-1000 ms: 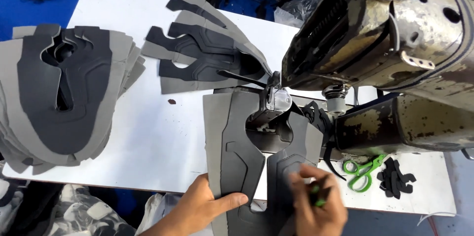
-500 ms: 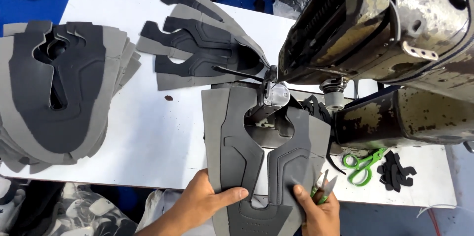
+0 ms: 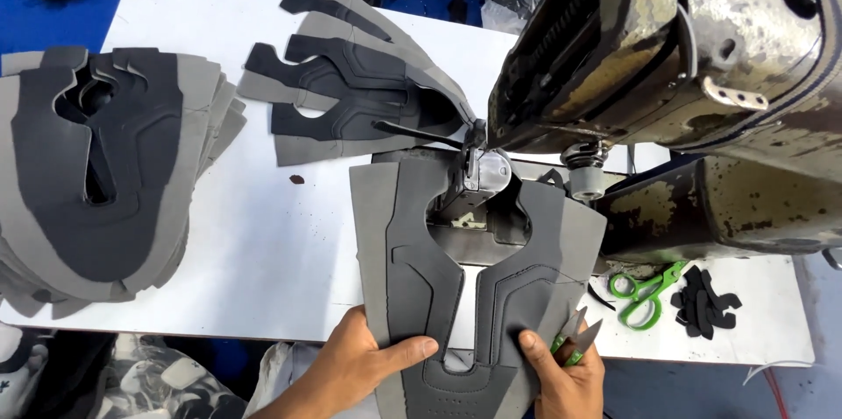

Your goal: Sewing together pre-cut fabric and foam components of a shoe upper using an industrial sewing machine.

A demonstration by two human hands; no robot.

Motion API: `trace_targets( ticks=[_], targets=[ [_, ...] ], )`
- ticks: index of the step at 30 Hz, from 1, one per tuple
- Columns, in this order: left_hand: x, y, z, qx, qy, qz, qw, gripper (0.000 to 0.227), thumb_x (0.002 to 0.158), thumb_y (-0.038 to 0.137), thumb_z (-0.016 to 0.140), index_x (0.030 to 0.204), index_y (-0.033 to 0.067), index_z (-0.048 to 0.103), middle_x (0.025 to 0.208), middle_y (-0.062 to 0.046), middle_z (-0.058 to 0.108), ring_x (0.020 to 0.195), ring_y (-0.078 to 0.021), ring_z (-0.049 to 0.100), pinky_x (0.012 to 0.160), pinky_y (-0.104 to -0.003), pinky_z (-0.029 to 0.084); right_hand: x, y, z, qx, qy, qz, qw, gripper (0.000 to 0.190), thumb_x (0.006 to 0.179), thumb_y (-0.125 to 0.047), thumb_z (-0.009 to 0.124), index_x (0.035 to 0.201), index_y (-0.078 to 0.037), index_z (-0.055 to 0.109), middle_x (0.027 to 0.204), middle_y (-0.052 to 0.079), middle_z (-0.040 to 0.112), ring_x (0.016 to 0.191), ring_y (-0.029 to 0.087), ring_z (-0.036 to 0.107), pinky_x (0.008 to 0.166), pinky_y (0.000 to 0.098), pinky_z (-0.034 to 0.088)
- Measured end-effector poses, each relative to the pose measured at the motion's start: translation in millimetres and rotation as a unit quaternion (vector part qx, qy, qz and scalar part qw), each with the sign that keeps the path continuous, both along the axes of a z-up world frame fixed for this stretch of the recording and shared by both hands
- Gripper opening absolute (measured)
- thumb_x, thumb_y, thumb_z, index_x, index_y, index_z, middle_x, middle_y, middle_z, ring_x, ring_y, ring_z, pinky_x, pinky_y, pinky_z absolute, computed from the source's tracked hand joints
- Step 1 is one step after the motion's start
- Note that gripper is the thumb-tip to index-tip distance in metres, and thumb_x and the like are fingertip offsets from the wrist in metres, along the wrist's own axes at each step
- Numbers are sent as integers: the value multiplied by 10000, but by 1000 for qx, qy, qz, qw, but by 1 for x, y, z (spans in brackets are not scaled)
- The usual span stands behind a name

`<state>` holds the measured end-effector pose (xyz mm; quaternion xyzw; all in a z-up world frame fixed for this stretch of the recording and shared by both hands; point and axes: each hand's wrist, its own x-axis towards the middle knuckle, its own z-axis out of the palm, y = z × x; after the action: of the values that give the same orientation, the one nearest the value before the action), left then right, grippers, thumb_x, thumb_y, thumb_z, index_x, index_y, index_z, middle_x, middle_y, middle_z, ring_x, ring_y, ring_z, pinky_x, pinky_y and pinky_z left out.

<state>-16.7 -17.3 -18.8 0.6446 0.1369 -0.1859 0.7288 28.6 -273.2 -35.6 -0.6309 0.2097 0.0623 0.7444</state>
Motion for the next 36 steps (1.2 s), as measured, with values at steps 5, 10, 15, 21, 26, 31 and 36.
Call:
trace_targets(
  ticks=[5,10,15,21,26,31,36],
  targets=[
    [0,1,-2,-11,-2,5,1000,552,789,318,815,1193,-24,657,1082,-124,780,1007,-201,745,883,-342,596,-1,-4,-7,-1,-61,17,998,576,811,107,677,1373,84,556,1211,243,709,1095,305,708,947,448,580],
    [0,0,-2,0,0,5,1000,568,794,322,810,1220,-13,637,1116,-125,769,1040,-198,736,909,-345,587,-2,-6,-10,-3,-74,21,997,576,810,119,675,1373,91,557,1218,240,709,1105,301,702,959,438,566],
    [0,-1,-2,-14,6,1,1000,557,803,318,797,1228,-10,647,1131,-131,769,1059,-197,736,923,-349,586,-2,-7,-11,2,-85,25,996,579,809,123,672,1376,90,558,1221,236,709,1111,295,702,972,431,562],
    [0,-2,-1,-6,-10,4,1000,545,812,314,795,1222,-17,654,1124,-132,772,1058,-199,729,924,-350,577,-3,-9,-15,8,-88,27,996,575,807,122,679,1369,94,559,1225,243,704,1114,293,700,979,430,558],
    [0,-2,-6,-10,-4,1,1000,544,815,321,796,1208,-22,642,1099,-140,768,1039,-203,739,907,-356,589,-2,-9,-12,3,-94,29,995,562,812,119,685,1361,105,562,1215,258,704,1109,303,699,979,438,568],
    [1,-1,-3,-7,-1,3,1000,548,809,321,796,1207,-21,635,1081,-140,770,1020,-204,742,885,-351,601,0,-3,-3,-2,-75,17,997,554,812,113,677,1354,98,563,1220,248,706,1114,303,705,975,447,578],
    [2,0,-1,-4,-5,5,1000,533,801,308,801,1195,-20,653,1068,-133,780,998,-203,745,870,-350,604,-1,-6,-9,-2,-67,15,998,541,832,88,662,1364,80,566,1224,233,714,1121,283,707,973,423,578]
  ],
)
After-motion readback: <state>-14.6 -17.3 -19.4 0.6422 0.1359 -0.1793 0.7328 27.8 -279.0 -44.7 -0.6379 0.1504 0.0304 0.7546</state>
